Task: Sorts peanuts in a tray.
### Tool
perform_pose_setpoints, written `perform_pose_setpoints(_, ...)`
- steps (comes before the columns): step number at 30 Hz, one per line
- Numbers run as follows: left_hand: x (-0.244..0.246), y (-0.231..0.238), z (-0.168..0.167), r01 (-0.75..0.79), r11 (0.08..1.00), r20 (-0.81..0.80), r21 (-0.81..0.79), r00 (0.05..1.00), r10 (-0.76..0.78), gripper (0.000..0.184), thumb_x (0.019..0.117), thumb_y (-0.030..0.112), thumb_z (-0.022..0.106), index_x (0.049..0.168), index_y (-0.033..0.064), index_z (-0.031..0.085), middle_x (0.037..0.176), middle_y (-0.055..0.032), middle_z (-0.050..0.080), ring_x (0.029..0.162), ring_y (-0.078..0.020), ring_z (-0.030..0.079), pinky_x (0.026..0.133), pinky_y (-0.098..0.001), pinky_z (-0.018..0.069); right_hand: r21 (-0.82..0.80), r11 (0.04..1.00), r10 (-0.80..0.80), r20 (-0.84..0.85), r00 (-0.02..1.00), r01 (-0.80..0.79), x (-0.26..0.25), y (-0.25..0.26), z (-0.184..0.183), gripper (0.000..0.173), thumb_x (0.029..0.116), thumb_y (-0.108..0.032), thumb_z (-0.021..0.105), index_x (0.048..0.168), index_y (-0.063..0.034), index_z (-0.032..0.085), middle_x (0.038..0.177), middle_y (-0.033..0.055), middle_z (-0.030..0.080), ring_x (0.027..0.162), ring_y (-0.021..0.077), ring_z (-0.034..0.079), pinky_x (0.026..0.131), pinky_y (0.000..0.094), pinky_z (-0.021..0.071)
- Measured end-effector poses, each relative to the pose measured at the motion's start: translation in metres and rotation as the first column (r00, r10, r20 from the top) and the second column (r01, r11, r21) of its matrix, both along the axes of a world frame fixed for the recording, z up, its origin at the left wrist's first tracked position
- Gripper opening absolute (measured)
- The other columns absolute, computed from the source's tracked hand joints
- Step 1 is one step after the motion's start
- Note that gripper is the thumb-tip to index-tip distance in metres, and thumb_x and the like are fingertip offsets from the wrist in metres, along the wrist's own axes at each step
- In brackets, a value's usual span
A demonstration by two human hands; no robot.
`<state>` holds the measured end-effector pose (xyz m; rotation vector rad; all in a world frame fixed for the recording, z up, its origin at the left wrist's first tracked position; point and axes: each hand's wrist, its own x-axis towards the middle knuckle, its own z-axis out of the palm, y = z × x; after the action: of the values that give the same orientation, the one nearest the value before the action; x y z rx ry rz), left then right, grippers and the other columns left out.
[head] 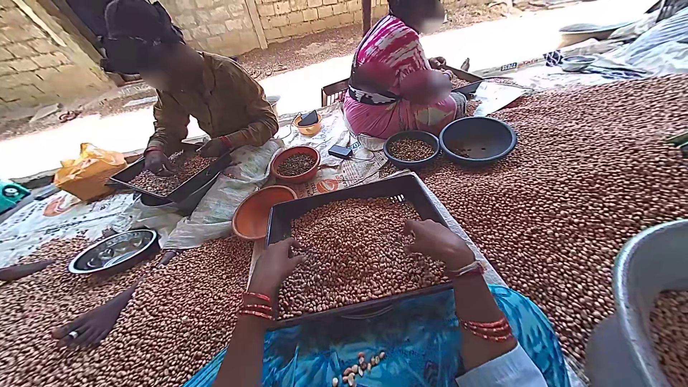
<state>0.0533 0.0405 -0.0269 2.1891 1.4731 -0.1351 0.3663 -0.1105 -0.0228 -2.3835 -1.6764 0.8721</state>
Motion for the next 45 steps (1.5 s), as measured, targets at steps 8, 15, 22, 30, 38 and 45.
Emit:
perform_pose_setpoints(8,0.061,-0.045,-0.020,0.130,0.991,-0.174,-0.030,0.976,-0.133,0.049,0.0953,0.015,0.067,0.137,-0.0077,0.054,0.137,-0.0283,0.059,0.130,-0.0424,0.057,0.108,-0.0575,0.0441,-0.131,0.966,0.225,-0.007,0.974,-0.224,-0.050,0.024,-0.015,0.072,0.0898,-0.020,0.078,0.148,0.0029,0.042,0.124,0.0313,0.062,0.116,0.0490,0.062,0.093,0.0676,0.0483)
perform_pose_setpoints(15,0.047,-0.050,-0.027,0.032,0.902,0.717,-0.430,0.620,0.320,0.049,0.0846,-0.016,0.061,0.131,-0.0066,0.047,0.106,-0.0095,0.065,0.090,-0.0085,0.067,0.080,-0.0266,0.0578,0.410,0.899,0.338,-0.428,0.838,-0.154,-0.073,0.033,-0.012,0.062,0.0944,-0.007,0.069,0.150,0.0041,0.044,0.131,0.0265,0.063,0.118,0.0319,0.063,0.103,0.0482,0.0479)
perform_pose_setpoints(22,0.023,-0.032,0.003,-0.049,0.962,0.837,-0.268,0.483,0.258,0.045,0.0840,-0.016,0.052,0.127,-0.0041,0.052,0.102,-0.0033,0.067,0.082,-0.0039,0.068,0.071,-0.0221,0.0590,0.647,0.761,0.351,-0.472,0.809,0.046,-0.050,0.025,-0.006,0.026,0.0966,0.003,0.048,0.115,0.0000,0.067,0.102,0.0037,0.068,0.079,0.0031,0.062,0.073,0.0230,0.0536)
perform_pose_setpoints(30,0.018,-0.028,0.010,0.030,0.967,0.456,0.252,0.878,-0.146,0.028,0.0973,0.004,0.062,0.123,0.0089,0.071,0.128,-0.0120,0.069,0.109,-0.0272,0.070,0.096,-0.0469,0.0559,0.652,0.758,0.132,-0.165,0.977,0.008,-0.030,0.016,0.003,0.026,0.0986,-0.002,0.052,0.114,-0.0062,0.073,0.114,0.0136,0.071,0.094,0.0240,0.070,0.085,0.0429,0.0570)
perform_pose_setpoints(38,0.069,-0.058,-0.022,0.131,0.895,0.188,0.427,0.955,-0.230,0.021,0.0996,0.021,0.065,0.112,0.0114,0.079,0.117,-0.0173,0.069,0.116,-0.0372,0.064,0.092,-0.0515,0.0540,0.444,0.884,0.120,0.083,0.989,-0.144,-0.072,0.029,-0.009,0.024,0.1010,-0.015,0.057,0.112,-0.0084,0.077,0.111,0.0160,0.074,0.108,0.0354,0.070,0.091,0.0567,0.0512)
perform_pose_setpoints(45,0.070,-0.052,-0.022,0.164,0.941,0.196,0.295,0.954,-0.228,0.024,0.0975,0.022,0.066,0.114,0.0080,0.076,0.116,-0.0147,0.069,0.112,-0.0315,0.065,0.093,-0.0476,0.0531,0.380,0.912,0.115,0.127,0.985,-0.156,-0.086,0.040,-0.021,0.028,0.1051,-0.017,0.051,0.120,-0.0107,0.074,0.117,0.0174,0.072,0.109,0.0364,0.069,0.089,0.0549,0.0526)
